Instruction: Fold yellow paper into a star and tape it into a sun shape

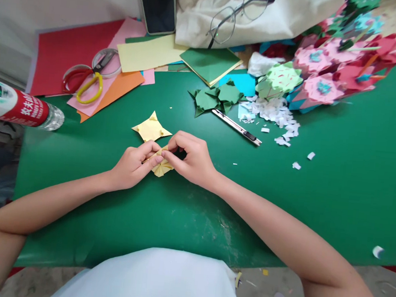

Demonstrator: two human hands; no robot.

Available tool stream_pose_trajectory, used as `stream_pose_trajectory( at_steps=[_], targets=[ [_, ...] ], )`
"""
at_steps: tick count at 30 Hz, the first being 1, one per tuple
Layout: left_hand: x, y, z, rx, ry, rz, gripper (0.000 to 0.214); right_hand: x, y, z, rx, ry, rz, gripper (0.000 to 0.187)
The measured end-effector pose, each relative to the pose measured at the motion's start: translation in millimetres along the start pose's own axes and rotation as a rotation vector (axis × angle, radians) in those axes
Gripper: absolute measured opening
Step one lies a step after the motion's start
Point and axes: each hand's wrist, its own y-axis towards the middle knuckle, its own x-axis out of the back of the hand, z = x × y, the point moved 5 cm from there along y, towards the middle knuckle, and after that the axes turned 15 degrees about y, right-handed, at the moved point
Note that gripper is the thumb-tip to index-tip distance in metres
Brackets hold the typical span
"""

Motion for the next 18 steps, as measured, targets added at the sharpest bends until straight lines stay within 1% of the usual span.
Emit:
stream_pose_trajectory(
  at_steps=[3, 7, 12, 18],
  targets=[
    [0.5, -0.3, 0.5, -0.008, -0.005, -0.025, 0.02, 0.6, -0.3, -0.7, -0.011, 0.015, -0.002, 0.026],
    [2.1, -0.7, 1.6, -0.004, 0.002, -0.078, 0.028, 0.7, 0.0, -1.1, -0.019, 0.04, 0.028, 0.025],
    [2.5, -0.7, 1.7, -0.002, -0.027, -0.096, 0.03, 0.5, -0.1, 1.4, 0.022, 0.03, 0.061, 0.021],
    [5.3, -0.6, -1.5, -0.051, -0.022, -0.106, 0.035, -1.9, -1.5, 3.9, 0.07, 0.004, 0.105, 0.018]
  ],
)
